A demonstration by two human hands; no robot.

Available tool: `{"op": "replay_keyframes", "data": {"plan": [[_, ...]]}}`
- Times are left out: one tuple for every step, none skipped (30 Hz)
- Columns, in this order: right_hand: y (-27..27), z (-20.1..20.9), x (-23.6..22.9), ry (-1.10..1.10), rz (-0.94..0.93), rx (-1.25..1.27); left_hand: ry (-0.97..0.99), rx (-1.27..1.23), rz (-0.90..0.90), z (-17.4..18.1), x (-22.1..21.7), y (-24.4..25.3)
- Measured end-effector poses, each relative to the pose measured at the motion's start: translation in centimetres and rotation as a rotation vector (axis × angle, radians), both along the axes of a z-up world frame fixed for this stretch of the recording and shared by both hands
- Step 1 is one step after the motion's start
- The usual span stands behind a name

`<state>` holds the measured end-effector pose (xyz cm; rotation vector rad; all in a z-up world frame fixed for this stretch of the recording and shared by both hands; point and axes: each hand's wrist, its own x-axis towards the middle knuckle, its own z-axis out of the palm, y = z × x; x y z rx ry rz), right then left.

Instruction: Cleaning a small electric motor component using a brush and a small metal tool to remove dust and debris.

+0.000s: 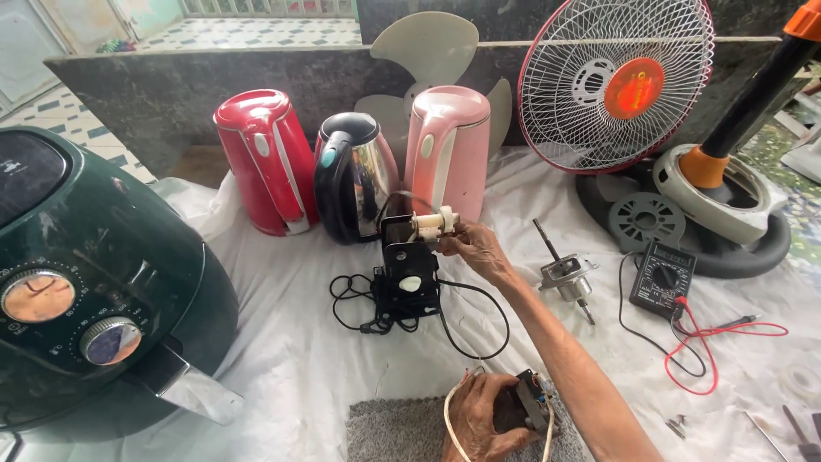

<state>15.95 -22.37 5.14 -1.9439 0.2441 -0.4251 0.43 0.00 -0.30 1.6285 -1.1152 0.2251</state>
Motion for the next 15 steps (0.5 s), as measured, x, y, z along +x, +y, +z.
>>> {"op": "replay_keyframes", "data": {"plan": [[-0.1, -0.4, 0.6, -0.044, 0.016, 0.128, 0.078, 0.083, -0.052, 0.1, 0.0, 0.3], [-0.3, -0.8, 1.2, -0.088, 0.032, 0.256, 0.156, 0.167, -0.105, 0.2, 0.1, 0.5], [-0.3, -1.1, 1.7, -0.09, 0.035, 0.252, 0.154, 0.163, -0.102, -0.6, -0.1, 0.2], [-0.3, -1.4, 2.2, -0.094, 0.031, 0.288, 0.216, 0.188, -0.069, -1.4, -0.2, -0.2], [-0.3, -1.7, 2.8, -0.101, 0.027, 0.324, 0.277, 0.213, -0.036, -2.2, -0.3, -0.5], [-0.4, -1.6, 3.4, -0.105, 0.03, 0.321, 0.273, 0.21, -0.034, -2.1, -0.1, -0.7], [-0.3, -1.7, 3.8, -0.06, 0.061, 0.319, 0.233, 0.173, -0.012, -2.2, -0.1, -0.8], [-0.3, -1.9, 4.3, -0.015, 0.092, 0.316, 0.193, 0.135, 0.01, -2.3, -0.1, -0.9], [-0.6, -2.0, 4.2, -0.014, 0.088, 0.32, 0.195, 0.139, 0.007, -1.7, 0.1, -0.7], [-0.9, -2.1, 4.1, 0.057, 0.161, 0.24, 0.204, 0.173, -0.029, -1.2, 0.3, -0.5], [-1.3, -2.4, 3.9, 0.13, 0.232, 0.159, 0.216, 0.206, -0.067, -0.8, 0.3, -0.3], [-1.5, -1.8, 3.0, 0.135, 0.228, 0.163, 0.221, 0.209, -0.071, -0.9, 0.4, -0.2], [-1.7, -1.1, 2.1, 0.201, 0.201, 0.132, 0.172, 0.176, -0.082, -1.0, 0.5, -0.1], [-1.8, -0.5, 1.2, 0.267, 0.174, 0.102, 0.122, 0.142, -0.093, -1.1, 0.5, 0.0], [-1.8, -0.1, 0.5, 0.271, 0.173, 0.1, 0.126, 0.14, -0.093, -1.0, 0.5, 0.0]]}}
